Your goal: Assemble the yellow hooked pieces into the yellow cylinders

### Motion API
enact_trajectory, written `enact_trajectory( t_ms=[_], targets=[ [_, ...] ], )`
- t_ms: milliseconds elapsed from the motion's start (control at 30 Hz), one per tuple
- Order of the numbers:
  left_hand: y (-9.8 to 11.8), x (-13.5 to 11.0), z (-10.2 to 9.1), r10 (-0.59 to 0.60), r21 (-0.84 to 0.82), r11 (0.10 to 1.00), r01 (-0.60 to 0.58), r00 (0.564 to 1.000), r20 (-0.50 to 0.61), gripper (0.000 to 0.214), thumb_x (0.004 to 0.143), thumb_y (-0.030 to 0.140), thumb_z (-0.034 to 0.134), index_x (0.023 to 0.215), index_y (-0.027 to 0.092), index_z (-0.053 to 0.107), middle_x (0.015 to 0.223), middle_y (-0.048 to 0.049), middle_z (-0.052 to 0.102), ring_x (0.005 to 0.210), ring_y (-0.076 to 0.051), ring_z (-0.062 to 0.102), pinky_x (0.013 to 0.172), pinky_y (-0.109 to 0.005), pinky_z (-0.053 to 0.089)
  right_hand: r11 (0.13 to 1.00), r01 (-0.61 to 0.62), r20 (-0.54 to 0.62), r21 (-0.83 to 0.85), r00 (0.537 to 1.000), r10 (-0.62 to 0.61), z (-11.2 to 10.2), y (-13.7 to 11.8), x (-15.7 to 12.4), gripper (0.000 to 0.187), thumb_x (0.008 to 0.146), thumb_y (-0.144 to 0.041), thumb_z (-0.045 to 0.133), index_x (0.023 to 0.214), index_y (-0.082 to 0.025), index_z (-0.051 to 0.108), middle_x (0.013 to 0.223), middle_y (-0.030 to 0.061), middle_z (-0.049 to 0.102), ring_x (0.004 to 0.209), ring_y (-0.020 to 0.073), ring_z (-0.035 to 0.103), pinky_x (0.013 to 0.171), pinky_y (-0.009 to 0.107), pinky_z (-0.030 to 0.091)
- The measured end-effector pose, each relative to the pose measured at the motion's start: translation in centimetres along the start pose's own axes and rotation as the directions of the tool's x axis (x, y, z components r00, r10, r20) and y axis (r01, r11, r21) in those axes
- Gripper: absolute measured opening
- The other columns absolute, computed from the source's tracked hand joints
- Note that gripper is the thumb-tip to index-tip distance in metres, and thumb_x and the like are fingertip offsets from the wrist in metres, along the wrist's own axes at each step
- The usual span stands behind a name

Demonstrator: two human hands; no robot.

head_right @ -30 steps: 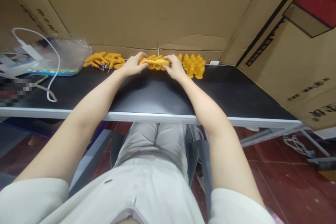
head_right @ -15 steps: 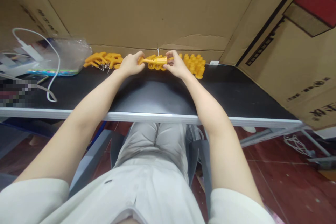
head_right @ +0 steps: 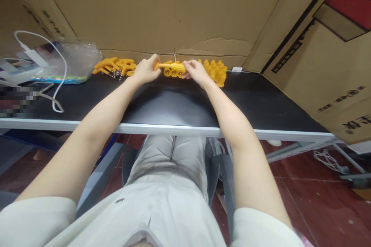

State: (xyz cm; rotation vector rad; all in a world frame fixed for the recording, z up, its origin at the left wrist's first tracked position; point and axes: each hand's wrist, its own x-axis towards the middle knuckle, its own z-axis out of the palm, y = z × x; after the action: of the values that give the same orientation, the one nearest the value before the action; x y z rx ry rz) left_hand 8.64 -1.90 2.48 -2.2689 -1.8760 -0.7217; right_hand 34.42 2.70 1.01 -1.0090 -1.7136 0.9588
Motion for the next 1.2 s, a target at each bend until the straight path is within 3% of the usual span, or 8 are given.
enact_trajectory(
  t_ms=[200, 467, 633, 767, 900, 1033, 1200],
  targets=[
    [0.0, 0.1, -0.1, -0.006, 0.002, 1.000, 0.006, 1.000, -0.009, 0.064, 0.089, 0.030, 0.061, 0.153, 0.026, 0.066, 0.104, -0.0146, 0.074, 0.111, -0.043, 0.070, 0.100, -0.049, 0.055, 0.999, -0.019, 0.051, 0.036, 0.999, 0.017, -0.4, -1.4, -1.2, 0.050, 0.085, -0.053, 0.100, 0.100, -0.023, 0.063, 0.084, 0.0000, 0.075, 0.073, 0.0157, 0.077, 0.072, 0.027, 0.066],
    [0.6, -0.3, -0.5, 0.029, 0.017, 0.999, -0.028, 0.999, -0.030, 0.066, 0.088, 0.026, 0.060, 0.154, 0.024, 0.063, 0.107, -0.0143, 0.076, 0.111, -0.043, 0.071, 0.102, -0.050, 0.054, 0.989, -0.146, 0.036, 0.006, 0.989, 0.146, 0.3, -2.9, -1.9, 0.069, 0.090, -0.090, 0.072, 0.081, -0.022, 0.061, 0.056, 0.0015, 0.063, 0.046, 0.0135, 0.061, 0.046, 0.024, 0.052],
    [0.6, -0.2, -0.2, 0.029, -0.008, 1.000, -0.029, 0.999, -0.041, 0.061, 0.092, 0.027, 0.057, 0.153, 0.025, 0.064, 0.114, -0.0151, 0.079, 0.114, -0.043, 0.072, 0.102, -0.051, 0.054, 0.977, -0.213, -0.010, -0.002, 0.977, 0.213, 0.7, -2.5, -1.7, 0.085, 0.092, -0.099, 0.056, 0.103, -0.017, 0.075, 0.054, 0.0027, 0.062, 0.045, 0.0169, 0.063, 0.048, 0.028, 0.059],
    [0.7, -0.3, -0.3, 0.003, -0.019, 1.000, -0.003, 1.000, -0.027, 0.059, 0.092, 0.028, 0.057, 0.151, 0.026, 0.065, 0.115, -0.0159, 0.079, 0.115, -0.044, 0.073, 0.100, -0.051, 0.055, 0.971, -0.238, 0.006, 0.031, 0.971, 0.238, 0.6, -2.3, -1.4, 0.086, 0.097, -0.096, 0.051, 0.120, -0.016, 0.072, 0.067, 0.0066, 0.072, 0.051, 0.0187, 0.069, 0.053, 0.030, 0.064],
    [0.8, -0.2, -0.4, -0.034, -0.043, 0.999, 0.033, 0.999, -0.028, 0.063, 0.091, 0.030, 0.059, 0.154, 0.030, 0.062, 0.117, -0.0135, 0.079, 0.117, -0.043, 0.072, 0.102, -0.049, 0.055, 0.972, -0.202, 0.121, 0.121, 0.975, 0.187, 0.0, -2.4, -1.5, 0.063, 0.104, -0.079, 0.065, 0.126, -0.020, 0.063, 0.086, 0.0076, 0.080, 0.058, 0.0171, 0.075, 0.059, 0.029, 0.067],
    [0.7, -0.2, -0.4, -0.034, -0.042, 0.999, 0.032, 0.999, -0.040, 0.064, 0.091, 0.032, 0.059, 0.155, 0.032, 0.060, 0.115, -0.0127, 0.079, 0.116, -0.042, 0.071, 0.100, -0.047, 0.056, 0.976, -0.144, 0.171, 0.163, 0.979, 0.116, -0.3, -2.4, -1.7, 0.045, 0.103, -0.050, 0.083, 0.129, -0.025, 0.056, 0.091, -0.0007, 0.081, 0.062, 0.0135, 0.077, 0.065, 0.028, 0.069],
    [0.8, -0.3, -0.5, 0.011, -0.032, 0.999, -0.013, 0.998, -0.060, 0.064, 0.090, 0.032, 0.057, 0.154, 0.031, 0.062, 0.115, -0.0140, 0.081, 0.111, -0.043, 0.073, 0.099, -0.050, 0.055, 0.986, -0.105, 0.087, 0.130, 0.992, 0.094, -0.1, -2.7, -1.9, 0.053, 0.092, -0.066, 0.089, 0.105, -0.024, 0.059, 0.071, -0.0022, 0.073, 0.055, 0.0138, 0.071, 0.056, 0.024, 0.062]
  ],
)
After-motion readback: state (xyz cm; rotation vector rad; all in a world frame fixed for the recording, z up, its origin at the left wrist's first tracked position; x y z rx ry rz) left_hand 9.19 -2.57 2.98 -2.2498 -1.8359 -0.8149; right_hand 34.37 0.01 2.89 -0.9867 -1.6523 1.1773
